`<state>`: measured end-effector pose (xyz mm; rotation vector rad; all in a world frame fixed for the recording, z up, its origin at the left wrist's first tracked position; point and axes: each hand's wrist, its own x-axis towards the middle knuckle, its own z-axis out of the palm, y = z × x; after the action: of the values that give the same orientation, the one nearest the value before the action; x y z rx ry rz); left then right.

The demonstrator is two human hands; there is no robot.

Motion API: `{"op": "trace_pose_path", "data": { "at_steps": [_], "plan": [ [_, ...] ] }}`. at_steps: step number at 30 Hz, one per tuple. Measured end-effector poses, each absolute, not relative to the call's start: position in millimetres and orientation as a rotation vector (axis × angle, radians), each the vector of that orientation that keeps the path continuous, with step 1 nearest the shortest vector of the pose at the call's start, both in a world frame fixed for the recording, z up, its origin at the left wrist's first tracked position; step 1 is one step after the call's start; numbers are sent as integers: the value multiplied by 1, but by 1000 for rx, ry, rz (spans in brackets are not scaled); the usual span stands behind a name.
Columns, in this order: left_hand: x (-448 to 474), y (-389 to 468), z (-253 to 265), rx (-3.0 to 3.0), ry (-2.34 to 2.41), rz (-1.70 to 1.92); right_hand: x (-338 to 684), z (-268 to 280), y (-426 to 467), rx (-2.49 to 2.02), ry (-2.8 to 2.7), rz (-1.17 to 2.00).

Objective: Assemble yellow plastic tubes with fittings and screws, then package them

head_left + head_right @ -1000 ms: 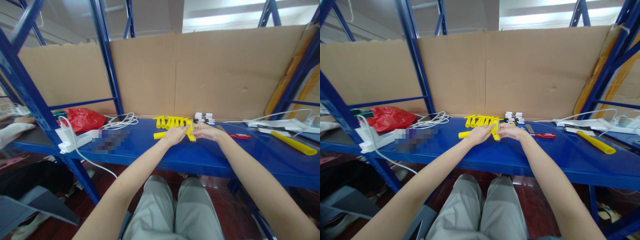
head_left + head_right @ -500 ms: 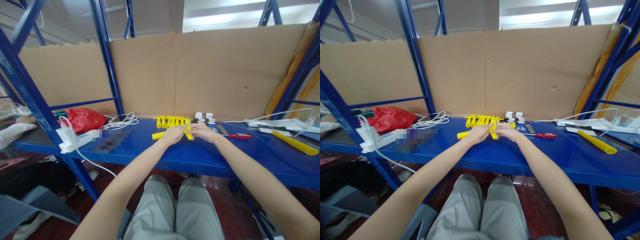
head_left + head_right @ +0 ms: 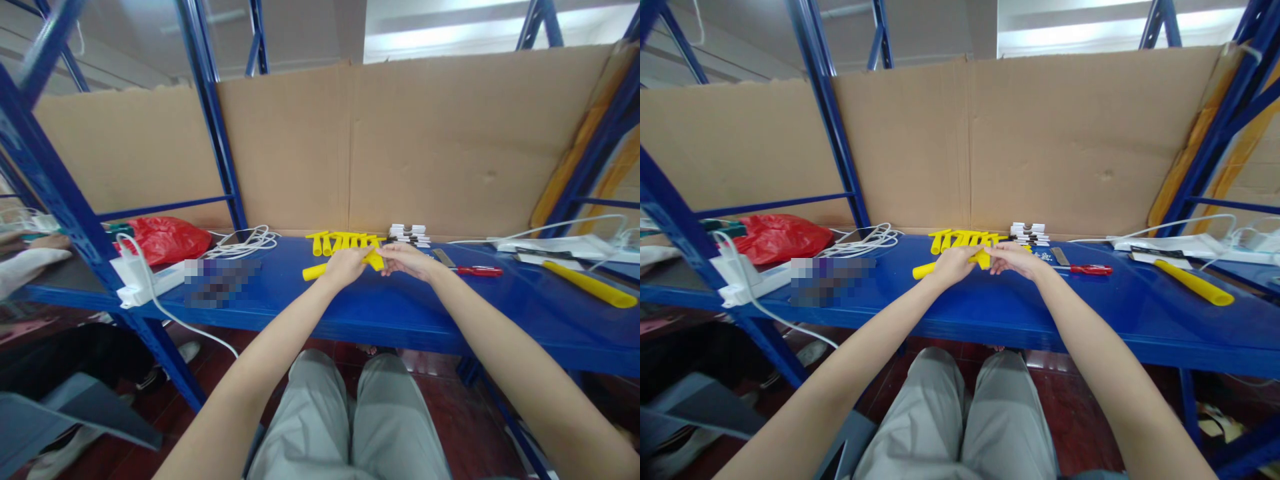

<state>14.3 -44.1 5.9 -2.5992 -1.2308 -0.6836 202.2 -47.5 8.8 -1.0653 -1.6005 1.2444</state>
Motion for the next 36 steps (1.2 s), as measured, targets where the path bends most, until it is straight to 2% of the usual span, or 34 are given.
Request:
{"op": "trace_pose_path", "data": {
  "at_steps": [4, 9, 11, 16, 19, 24, 28, 32, 36],
  "plan": [
    [12, -35, 8, -2643, -1273, -1016, 227, 20, -43, -1202, -1472, 929],
    [2, -21, 8, -2655, -1274, -1448, 272, 18, -29, -1884, -1514, 37],
    [1, -19, 10, -2671, -1214, -1632, 282, 14, -26, -2109, -1578, -124],
    [7, -26, 23, -2504, -1158, -2351, 287, 12, -30, -2402, -1572, -73],
    [6, -31, 33, -2379, -1341, -2737, 288, 12, -32, -2449, -1534, -63],
    [-5, -31, 42, -2295, -1356, -3288, 292, 8, -27, -2446, -1592, -86],
    [-6, -29, 38, -2389, -1587, -3382, 295, 4, -23, -2437, -1624, -91],
    [-1, -30, 34, -2688, -1847, -3208, 294, 4, -23, -2439, -1635, -91],
    [0, -32, 32, -2844, -1913, -3071, 292, 5, -24, -2441, -1616, -133]
  ]
}}
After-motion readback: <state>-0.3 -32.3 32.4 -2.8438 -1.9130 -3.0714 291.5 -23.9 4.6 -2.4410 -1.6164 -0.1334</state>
